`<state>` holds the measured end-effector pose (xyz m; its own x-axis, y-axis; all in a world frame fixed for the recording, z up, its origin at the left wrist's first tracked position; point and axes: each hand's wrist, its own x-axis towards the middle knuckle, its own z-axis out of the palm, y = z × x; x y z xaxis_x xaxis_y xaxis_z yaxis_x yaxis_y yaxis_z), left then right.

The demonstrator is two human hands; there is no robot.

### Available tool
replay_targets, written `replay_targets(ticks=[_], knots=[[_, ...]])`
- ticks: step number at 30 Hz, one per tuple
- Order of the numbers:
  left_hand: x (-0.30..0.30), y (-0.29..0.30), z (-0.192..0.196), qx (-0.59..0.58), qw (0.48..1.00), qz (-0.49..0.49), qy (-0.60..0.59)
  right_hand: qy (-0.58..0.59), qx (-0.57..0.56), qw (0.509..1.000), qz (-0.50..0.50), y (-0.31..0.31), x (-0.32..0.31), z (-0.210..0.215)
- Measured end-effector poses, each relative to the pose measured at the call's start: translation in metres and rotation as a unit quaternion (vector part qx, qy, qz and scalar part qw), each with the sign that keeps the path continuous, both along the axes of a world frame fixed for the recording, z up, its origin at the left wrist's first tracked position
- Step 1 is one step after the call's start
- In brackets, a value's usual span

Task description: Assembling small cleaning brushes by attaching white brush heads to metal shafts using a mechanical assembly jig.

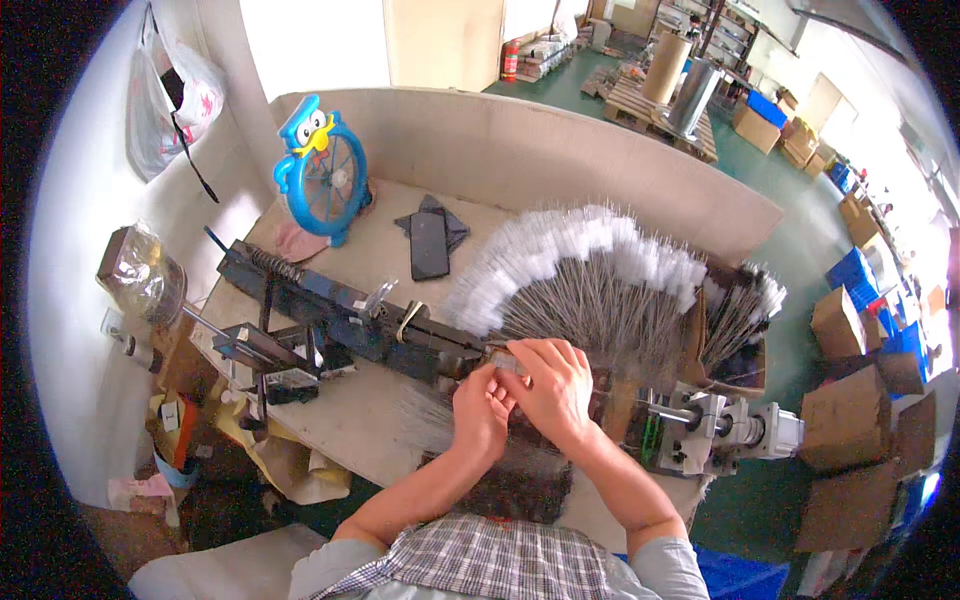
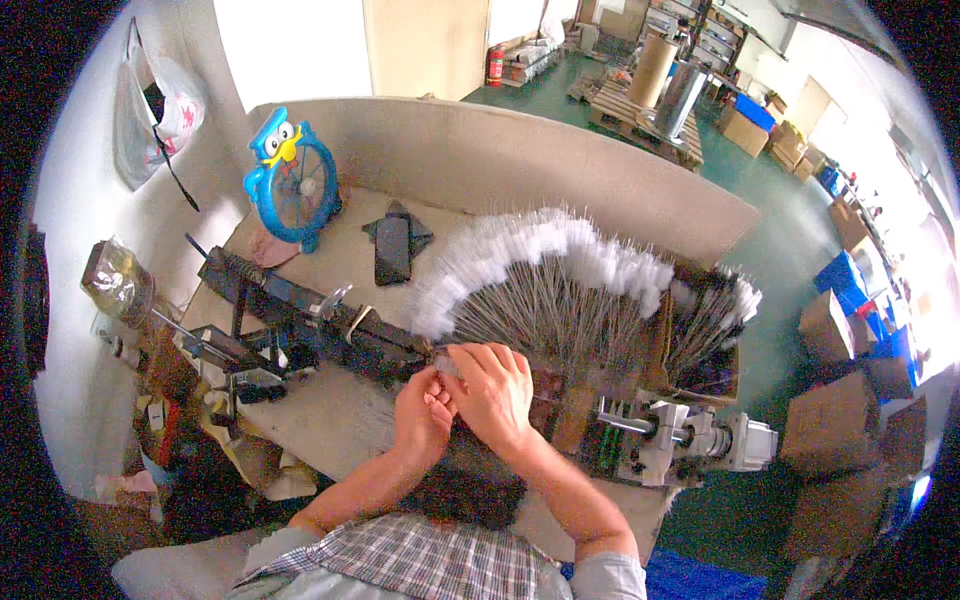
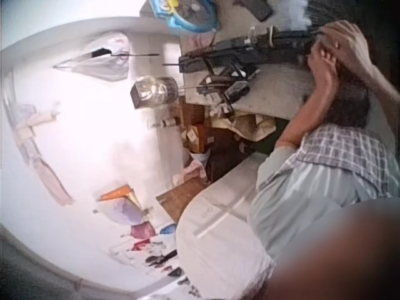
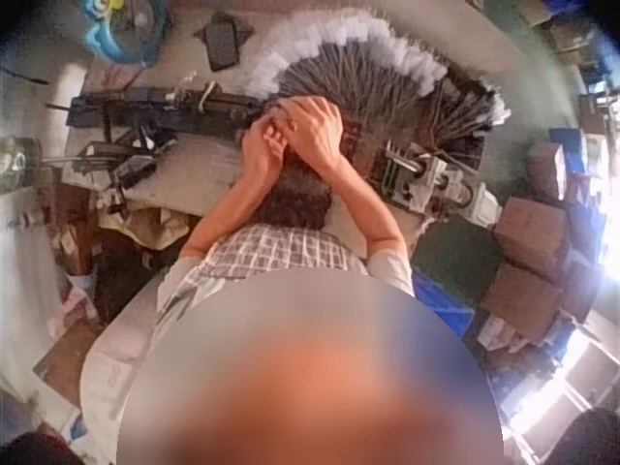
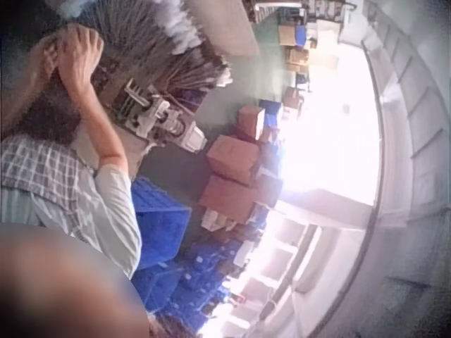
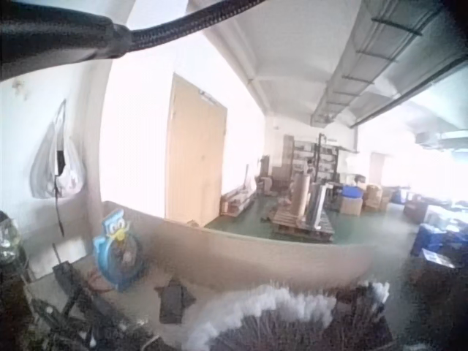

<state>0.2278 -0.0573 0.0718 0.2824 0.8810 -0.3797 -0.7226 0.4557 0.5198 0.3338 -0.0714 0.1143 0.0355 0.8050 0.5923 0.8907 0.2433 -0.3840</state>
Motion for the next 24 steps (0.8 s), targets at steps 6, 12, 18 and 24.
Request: replay_targets(ticks=[6, 12, 18, 24], knots=[[0.008, -0.003, 0.016, 0.014, 0.999, 0.038, 0.007, -0.020, 0.018, 0.999, 0.016, -0.007, 0.011, 0.000], [0.008, -0.003, 0.013, 0.021, 0.999, 0.029, 0.025, -0.018, 0.012, 0.999, 0.024, -0.007, 0.016, 0.003], [0.008, -0.003, 0.007, 0.039, 0.999, 0.031, 0.020, -0.004, 0.023, 0.999, 0.028, -0.007, 0.016, 0.003], [0.012, -0.004, 0.022, 0.016, 0.997, 0.037, 0.070, -0.016, 0.040, 0.999, 0.017, -0.009, 0.017, 0.003]])
